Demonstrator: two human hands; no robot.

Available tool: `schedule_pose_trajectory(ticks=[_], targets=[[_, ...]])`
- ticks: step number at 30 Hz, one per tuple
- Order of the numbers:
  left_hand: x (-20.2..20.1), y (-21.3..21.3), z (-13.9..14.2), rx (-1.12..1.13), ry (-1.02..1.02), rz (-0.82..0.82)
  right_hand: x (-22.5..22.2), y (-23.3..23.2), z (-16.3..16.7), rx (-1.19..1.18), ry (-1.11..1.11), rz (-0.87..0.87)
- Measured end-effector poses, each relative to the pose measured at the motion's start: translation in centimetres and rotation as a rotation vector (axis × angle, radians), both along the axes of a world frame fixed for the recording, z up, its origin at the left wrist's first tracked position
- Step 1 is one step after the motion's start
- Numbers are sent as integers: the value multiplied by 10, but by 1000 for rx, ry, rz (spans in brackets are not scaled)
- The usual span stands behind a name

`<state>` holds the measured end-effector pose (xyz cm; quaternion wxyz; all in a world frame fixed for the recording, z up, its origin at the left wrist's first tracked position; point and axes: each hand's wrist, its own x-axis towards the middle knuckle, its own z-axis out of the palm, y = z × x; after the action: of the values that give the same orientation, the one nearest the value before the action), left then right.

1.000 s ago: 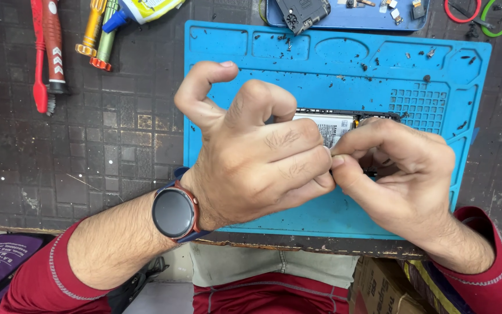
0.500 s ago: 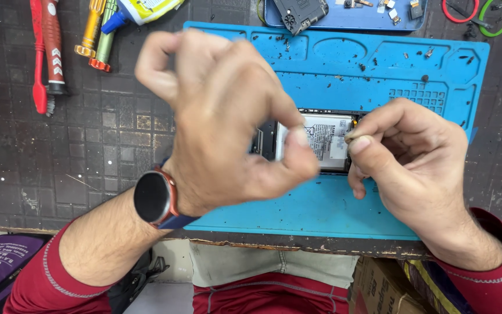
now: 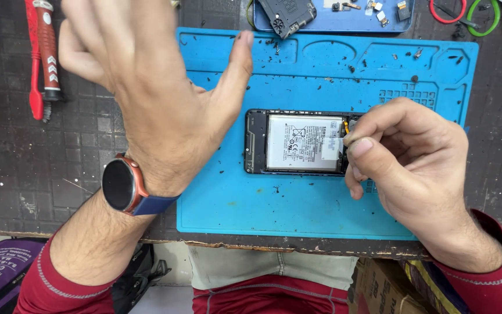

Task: The person repairs a disassembled smartphone on a blue silicone mat. They apply adhesive from a tube along the phone frame, press the battery and components into place, then use tweezers and a metal pry tool to adjust and press the frame edges together.

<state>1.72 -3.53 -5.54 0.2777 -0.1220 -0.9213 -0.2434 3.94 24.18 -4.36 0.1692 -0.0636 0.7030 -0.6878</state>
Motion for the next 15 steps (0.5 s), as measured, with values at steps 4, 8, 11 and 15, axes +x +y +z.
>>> schedule_pose_trajectory(ticks=[4, 8, 11, 15], targets=[[0, 2, 6, 35, -70, -143, 0, 2, 0, 19, 46, 6], [4, 13, 8, 45, -32, -353, 0, 1, 0, 74, 40, 4], [4, 20, 5, 43, 23, -432, 0, -1, 1, 80, 5, -3], [4, 21, 0, 53, 84, -473, -2, -3, 0, 89, -26, 34]])
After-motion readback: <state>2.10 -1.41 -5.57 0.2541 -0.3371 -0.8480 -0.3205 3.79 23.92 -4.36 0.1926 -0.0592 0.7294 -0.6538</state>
